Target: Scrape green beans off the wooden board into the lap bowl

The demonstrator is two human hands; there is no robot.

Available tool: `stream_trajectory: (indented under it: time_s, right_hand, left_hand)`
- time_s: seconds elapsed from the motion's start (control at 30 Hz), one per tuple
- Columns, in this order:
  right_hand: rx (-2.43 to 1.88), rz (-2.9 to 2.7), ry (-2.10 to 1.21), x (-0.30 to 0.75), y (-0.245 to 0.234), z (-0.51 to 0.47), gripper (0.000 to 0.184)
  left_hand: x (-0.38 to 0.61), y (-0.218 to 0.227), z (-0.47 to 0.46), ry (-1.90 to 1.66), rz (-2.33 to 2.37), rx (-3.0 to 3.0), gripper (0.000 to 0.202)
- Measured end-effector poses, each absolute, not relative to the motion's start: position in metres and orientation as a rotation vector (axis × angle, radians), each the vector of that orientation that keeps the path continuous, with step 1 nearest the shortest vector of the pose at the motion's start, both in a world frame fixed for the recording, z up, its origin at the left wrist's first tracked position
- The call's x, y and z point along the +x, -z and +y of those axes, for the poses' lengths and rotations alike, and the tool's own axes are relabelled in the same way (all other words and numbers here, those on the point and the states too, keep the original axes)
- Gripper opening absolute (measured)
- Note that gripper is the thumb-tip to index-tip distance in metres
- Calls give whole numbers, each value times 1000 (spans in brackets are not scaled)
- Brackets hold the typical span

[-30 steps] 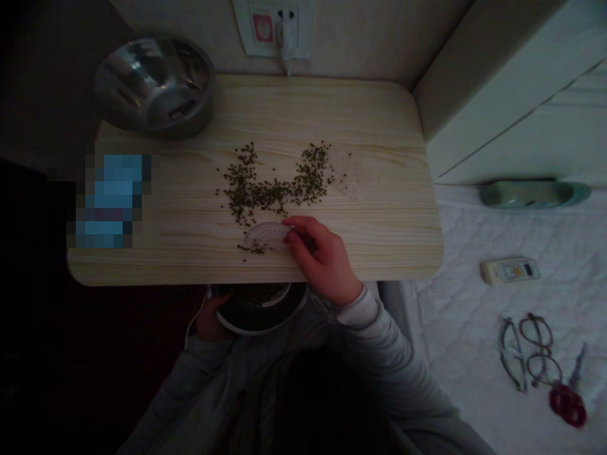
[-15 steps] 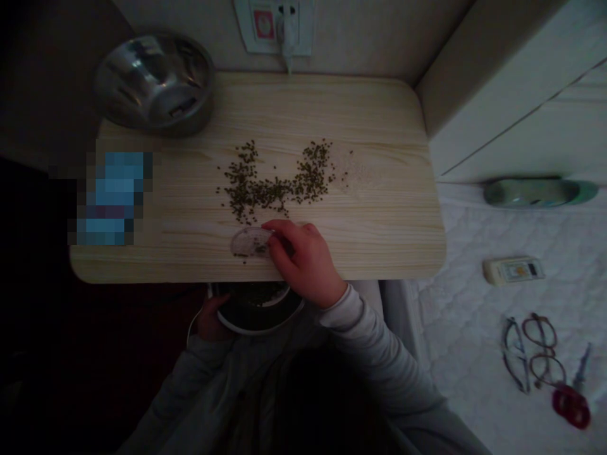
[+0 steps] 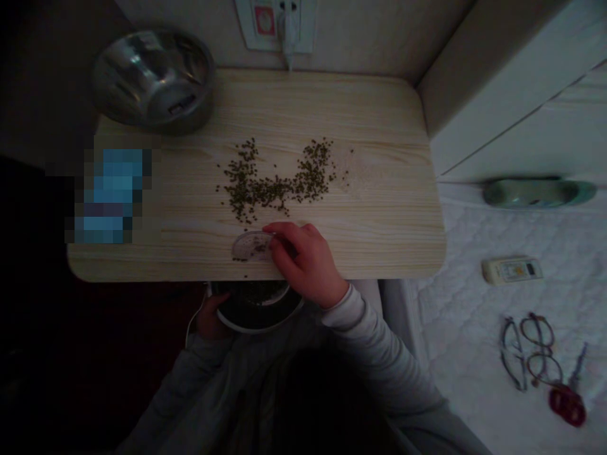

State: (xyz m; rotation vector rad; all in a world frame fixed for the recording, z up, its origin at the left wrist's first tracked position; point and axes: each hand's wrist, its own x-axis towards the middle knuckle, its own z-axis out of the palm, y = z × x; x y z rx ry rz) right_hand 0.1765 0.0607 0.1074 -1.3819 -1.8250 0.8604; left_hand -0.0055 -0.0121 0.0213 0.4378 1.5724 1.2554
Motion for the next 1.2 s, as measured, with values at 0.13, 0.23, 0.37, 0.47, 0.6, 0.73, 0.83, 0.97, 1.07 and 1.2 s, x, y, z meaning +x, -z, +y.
stream_trajectory:
  time_s: [0.13,0.23,0.37,0.47,0.6,0.73,0.83,0.97,1.07,1.2]
  right_hand:
    - [-1369,-1830,-892,177,-108,59,23]
    - [-1377,-1790,-918,177,-107,58,23]
    - [-1390,-1738,-931,177,-106,58,23]
    - [-1394,-1725,-929,178,-105,58,23]
    - [-1399,-1731,-925,178,-105,57,23]
    - [-1391,-1771,-919,179,-106,57,23]
    - [-1384,-1794,-909,178,-106,57,23]
    - [-1361,-1827,-920,179,-106,57,23]
    - [-1353,-1828,-928,179,-107,57,23]
    - [-1358,-1795,-933,179,-107,57,22]
  left_hand:
    - [-1,-22,-10,-1282,1506,373,20]
    - [-2,-21,-11,-1281,1496,392,19]
    - [-7,-16,-15,-1237,1552,458,9]
    - [-9,-13,-18,-1264,1595,548,8]
    - [-8,-14,-20,-1304,1640,619,9]
    - [-7,-17,-19,-1263,1642,559,10]
    - [-5,-18,-16,-1254,1627,521,11]
    - [-1,-20,-11,-1264,1552,412,15]
    - [0,-21,-9,-1278,1549,378,18]
    - [0,-22,-10,-1277,1592,412,14]
